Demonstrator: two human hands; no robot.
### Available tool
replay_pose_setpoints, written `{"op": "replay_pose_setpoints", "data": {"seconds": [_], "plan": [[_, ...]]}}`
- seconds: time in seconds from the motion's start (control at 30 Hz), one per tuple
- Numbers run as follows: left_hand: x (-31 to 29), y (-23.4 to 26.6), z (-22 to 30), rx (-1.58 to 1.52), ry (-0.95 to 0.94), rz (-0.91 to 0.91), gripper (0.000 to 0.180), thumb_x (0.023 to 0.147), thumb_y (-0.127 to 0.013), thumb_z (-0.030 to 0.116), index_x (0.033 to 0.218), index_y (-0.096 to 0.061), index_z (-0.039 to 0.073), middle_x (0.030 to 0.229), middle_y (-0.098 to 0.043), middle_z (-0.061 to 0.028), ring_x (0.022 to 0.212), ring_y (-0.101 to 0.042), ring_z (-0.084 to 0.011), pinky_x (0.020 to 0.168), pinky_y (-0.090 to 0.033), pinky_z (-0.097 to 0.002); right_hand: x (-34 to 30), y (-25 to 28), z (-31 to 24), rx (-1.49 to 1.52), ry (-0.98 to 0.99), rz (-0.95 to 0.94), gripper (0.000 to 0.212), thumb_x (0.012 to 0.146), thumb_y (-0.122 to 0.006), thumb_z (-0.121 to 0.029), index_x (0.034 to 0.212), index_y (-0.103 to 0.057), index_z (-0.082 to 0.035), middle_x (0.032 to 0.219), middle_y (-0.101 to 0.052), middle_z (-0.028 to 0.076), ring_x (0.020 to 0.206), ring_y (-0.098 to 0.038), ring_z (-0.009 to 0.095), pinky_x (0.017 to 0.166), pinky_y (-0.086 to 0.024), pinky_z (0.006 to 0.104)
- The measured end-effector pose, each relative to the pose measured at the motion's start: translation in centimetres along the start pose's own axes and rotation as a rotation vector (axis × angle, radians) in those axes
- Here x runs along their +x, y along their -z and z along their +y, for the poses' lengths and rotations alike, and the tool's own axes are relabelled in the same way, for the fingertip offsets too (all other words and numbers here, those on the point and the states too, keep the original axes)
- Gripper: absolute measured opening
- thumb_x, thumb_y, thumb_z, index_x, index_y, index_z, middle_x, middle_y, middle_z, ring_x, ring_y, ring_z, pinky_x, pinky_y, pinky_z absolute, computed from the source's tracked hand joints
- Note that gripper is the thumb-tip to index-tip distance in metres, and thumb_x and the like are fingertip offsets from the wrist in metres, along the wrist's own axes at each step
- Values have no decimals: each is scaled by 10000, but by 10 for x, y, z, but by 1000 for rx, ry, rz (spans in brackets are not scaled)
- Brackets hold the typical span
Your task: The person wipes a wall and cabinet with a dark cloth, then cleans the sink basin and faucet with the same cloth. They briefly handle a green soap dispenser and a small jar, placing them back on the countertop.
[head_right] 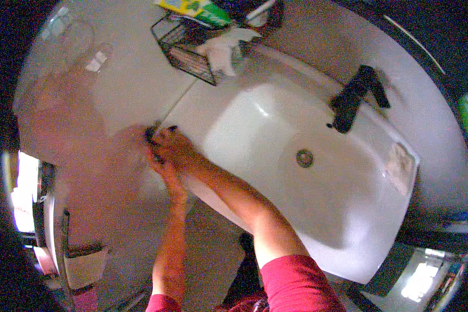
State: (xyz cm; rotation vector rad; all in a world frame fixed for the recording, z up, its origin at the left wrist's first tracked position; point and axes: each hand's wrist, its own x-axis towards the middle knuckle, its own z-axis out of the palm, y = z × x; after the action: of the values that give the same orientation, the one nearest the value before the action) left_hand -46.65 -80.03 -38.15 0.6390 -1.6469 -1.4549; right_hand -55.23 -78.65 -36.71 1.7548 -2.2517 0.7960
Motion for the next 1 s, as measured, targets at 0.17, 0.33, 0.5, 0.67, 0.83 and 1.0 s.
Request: {"op": "replay_pose_setpoints", "data": {"seconds": [0.17,0.33,0.5,0.67,0.83,1.0], "plan": [[-12,19,27,-13,-143,-54,579,850,-448,305,1342,-314,32,1352,-330,-140,1257,-300,-266,1048,-247,-393,-49,23,-29,175,-13,35,287,693,-624,-177,969,-643,-102,1107,-532,42,1028,-445,269,832,-408,387],[-24,14,48,97,-130,-382,514,876,-420,344,1271,-404,15,1308,-406,-142,1224,-364,-295,1040,-245,-405,-138,69,-62,208,-88,92,249,743,-579,-169,975,-637,-98,1072,-537,73,1003,-464,286,845,-405,408],[-51,2,43,215,-251,-616,381,896,-474,223,1206,-465,3,1240,-473,-169,1202,-396,-317,1032,-256,-422,-245,134,-103,200,-265,-35,314,735,-600,-117,1047,-629,-133,1121,-521,69,1061,-459,292,883,-407,397],[-57,-11,28,341,-340,-563,358,881,-498,202,1171,-488,-8,1189,-507,-187,1172,-423,-348,1014,-281,-444,-300,176,-130,91,-377,-22,417,700,-654,-119,1112,-608,-161,1188,-484,79,1087,-442,307,869,-424,433],[-66,-19,22,343,-468,-343,405,897,-479,289,1163,-484,-16,1194,-498,-191,1162,-411,-375,994,-286,-478,-261,146,-98,69,-330,-50,365,743,-636,-176,1104,-601,-139,1164,-485,108,1066,-453,318,881,-419,428],[-66,-20,25,471,-403,-351,424,906,-458,327,1153,-482,-16,1205,-472,-197,1167,-379,-379,994,-264,-490,-172,75,-16,254,-329,278,294,763,-600,-161,1050,-595,-95,1060,-508,138,975,-465,348,860,-420,443]]}}
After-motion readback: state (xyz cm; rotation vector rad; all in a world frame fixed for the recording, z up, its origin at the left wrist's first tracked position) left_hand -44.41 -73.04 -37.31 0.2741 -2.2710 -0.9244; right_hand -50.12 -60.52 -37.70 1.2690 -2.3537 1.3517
